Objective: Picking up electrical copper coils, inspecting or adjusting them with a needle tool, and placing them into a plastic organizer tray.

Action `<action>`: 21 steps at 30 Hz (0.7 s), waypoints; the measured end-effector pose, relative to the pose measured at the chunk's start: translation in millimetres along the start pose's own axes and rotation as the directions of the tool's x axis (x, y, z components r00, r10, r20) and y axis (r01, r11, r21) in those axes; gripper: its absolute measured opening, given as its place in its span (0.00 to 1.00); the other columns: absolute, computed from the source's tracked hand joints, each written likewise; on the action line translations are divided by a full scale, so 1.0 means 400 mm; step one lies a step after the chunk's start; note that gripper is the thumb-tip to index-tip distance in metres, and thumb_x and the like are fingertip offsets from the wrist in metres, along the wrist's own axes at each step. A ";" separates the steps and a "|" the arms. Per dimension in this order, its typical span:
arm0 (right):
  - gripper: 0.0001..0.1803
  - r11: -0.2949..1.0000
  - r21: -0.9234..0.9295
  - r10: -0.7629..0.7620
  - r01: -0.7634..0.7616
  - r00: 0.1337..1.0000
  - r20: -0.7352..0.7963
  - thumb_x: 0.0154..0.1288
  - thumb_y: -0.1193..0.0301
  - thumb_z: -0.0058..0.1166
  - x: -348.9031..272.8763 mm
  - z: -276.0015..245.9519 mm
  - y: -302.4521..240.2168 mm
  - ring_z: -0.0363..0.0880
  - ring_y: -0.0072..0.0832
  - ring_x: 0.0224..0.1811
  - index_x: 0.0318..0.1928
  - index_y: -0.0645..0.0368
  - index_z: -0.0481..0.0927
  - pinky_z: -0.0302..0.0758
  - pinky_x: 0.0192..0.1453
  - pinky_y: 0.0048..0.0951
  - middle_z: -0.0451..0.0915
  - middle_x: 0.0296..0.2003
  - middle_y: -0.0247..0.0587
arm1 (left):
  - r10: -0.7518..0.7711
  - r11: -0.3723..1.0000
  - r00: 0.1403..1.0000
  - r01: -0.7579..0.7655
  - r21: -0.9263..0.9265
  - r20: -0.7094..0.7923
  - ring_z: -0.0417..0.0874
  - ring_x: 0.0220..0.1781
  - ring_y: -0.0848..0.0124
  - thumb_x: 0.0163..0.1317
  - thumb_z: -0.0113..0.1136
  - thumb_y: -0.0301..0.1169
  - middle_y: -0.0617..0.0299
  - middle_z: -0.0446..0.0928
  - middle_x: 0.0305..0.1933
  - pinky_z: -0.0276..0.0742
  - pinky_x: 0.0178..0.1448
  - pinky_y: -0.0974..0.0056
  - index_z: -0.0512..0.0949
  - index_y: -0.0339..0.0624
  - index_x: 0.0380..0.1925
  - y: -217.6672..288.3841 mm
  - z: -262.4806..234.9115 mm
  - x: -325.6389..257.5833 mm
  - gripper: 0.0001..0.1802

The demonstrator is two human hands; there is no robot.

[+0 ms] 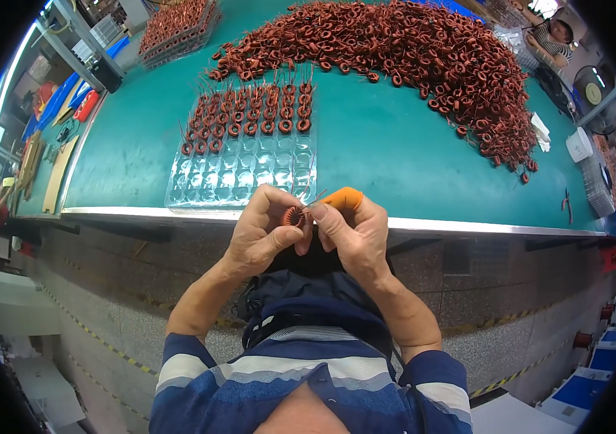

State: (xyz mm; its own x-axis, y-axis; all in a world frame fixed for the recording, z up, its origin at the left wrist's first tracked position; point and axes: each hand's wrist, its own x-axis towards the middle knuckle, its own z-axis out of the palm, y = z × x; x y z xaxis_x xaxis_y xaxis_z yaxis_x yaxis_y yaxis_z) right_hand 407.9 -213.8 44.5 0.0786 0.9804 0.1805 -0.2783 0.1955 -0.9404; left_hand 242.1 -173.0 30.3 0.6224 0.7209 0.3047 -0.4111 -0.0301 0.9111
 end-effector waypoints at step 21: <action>0.05 0.342 -0.762 -0.660 0.549 0.718 0.221 0.54 0.79 0.62 -0.011 0.000 0.074 0.73 0.35 0.15 0.30 0.62 0.79 0.68 0.19 0.30 0.74 0.18 0.42 | 0.207 0.581 0.970 -0.016 0.814 -0.128 0.81 0.33 0.61 0.69 0.51 0.26 0.50 0.77 0.34 0.76 0.37 0.61 0.63 0.37 0.53 -0.072 0.026 0.005 0.15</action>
State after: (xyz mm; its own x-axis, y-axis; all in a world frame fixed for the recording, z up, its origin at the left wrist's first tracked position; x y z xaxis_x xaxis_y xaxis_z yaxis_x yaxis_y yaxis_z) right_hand 399.4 -212.2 15.8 0.0289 0.5800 0.8141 0.6776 0.5874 -0.4425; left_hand 262.3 -177.8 7.4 0.4335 0.7817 0.4483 0.2929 -0.5927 0.7503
